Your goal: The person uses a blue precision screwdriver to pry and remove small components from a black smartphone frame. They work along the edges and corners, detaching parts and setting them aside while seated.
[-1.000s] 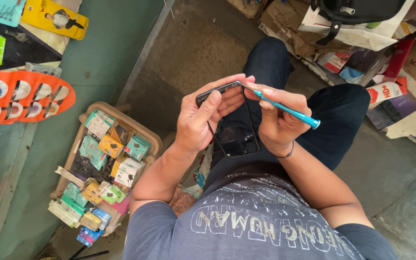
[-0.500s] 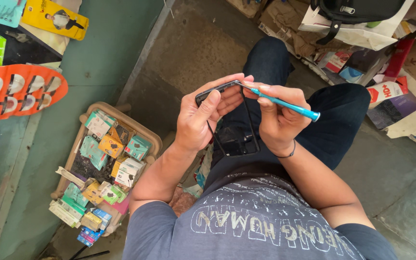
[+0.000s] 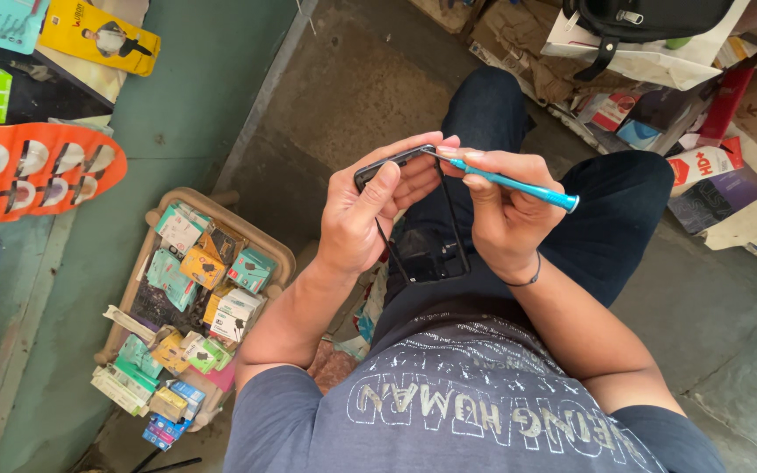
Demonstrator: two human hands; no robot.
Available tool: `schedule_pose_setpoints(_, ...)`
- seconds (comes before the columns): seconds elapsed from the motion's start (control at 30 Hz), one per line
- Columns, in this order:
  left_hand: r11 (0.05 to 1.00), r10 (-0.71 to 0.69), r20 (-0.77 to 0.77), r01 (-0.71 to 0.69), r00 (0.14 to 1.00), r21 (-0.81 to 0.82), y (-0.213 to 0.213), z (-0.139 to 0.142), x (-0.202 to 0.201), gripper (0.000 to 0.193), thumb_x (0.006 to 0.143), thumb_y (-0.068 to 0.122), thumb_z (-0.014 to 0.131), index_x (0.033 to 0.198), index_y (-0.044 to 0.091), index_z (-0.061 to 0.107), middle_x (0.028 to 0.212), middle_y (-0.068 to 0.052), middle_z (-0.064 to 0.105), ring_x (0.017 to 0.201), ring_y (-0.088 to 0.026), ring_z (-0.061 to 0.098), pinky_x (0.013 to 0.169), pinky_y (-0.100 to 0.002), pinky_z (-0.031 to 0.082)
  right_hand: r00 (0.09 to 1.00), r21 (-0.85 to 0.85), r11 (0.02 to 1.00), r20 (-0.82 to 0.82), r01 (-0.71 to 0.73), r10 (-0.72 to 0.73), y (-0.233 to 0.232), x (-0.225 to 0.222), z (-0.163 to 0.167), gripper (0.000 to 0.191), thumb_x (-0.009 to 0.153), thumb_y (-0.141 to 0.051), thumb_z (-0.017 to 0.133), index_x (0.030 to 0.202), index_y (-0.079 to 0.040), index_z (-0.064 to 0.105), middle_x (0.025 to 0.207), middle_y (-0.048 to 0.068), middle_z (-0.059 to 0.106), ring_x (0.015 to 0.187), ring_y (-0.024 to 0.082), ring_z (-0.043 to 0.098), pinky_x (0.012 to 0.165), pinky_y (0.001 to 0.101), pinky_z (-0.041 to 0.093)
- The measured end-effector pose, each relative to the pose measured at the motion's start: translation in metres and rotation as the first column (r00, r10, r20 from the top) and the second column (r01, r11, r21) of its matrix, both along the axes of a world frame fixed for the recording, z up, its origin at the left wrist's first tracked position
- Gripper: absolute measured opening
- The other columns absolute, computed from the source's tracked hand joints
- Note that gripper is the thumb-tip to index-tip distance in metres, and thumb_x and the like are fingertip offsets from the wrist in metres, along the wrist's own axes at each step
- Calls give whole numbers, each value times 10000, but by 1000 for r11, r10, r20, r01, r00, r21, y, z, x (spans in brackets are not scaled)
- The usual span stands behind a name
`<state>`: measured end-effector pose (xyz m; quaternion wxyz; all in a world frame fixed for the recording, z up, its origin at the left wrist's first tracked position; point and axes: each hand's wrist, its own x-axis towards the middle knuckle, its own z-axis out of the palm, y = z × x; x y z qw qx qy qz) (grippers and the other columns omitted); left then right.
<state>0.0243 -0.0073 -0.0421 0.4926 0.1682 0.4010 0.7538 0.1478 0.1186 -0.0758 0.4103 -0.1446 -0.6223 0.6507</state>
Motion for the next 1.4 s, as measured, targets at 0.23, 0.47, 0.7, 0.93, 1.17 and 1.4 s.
schedule_pose_setpoints(0.23,1000,3,-4,-3,1000,-2,1,0,0,527,1158,262,477,1510,-128,445,1506,-299,549,1402,-338,587,1233,-465,476,999,-10,999,8,-33,33,3,0,2,126,1101,8,640,1209,44,585,1191,202,734,1060,241,755,972,345,641)
schedule_pose_setpoints(0.47,1000,-1,-3,1,1000,8,1,-1,0,517,1162,247,476,1510,-133,442,1513,-307,541,1400,-339,586,1238,-464,471,999,18,1000,52,-17,16,3,2,0,138,1072,24,676,1191,49,612,1183,190,745,1048,215,753,950,303,626)
schedule_pose_setpoints(0.7,1000,-10,35,10,999,11,3,-2,-3,534,1159,256,481,1523,-132,436,1508,-302,545,1397,-328,588,1229,-455,473,999,-51,999,-44,16,-18,0,5,-11,96,1113,14,607,1187,32,547,1202,230,724,1101,261,743,988,347,619)
schedule_pose_setpoints(0.93,1000,-11,12,11,1000,7,3,0,0,554,1157,268,490,1526,-139,427,1517,-300,544,1412,-328,578,1242,-460,467,992,-147,989,-118,14,-32,-2,2,-10,145,1124,-30,592,1218,43,510,1188,232,702,1117,311,739,970,425,661)
schedule_pose_setpoints(1.17,1000,-5,-20,5,1000,20,3,2,3,540,1157,242,486,1535,-137,409,1537,-299,522,1432,-326,549,1267,-461,447,996,-83,995,-62,60,-65,-4,1,-4,140,1129,-22,599,1216,53,520,1172,246,712,1082,299,746,958,407,659)
schedule_pose_setpoints(1.4,1000,-9,-50,9,999,13,2,3,3,533,1159,229,479,1536,-139,403,1541,-303,515,1419,-326,544,1268,-465,446,999,-60,997,-30,38,-40,-1,2,0,132,1128,-33,609,1204,54,545,1124,240,723,1063,277,754,956,380,658)
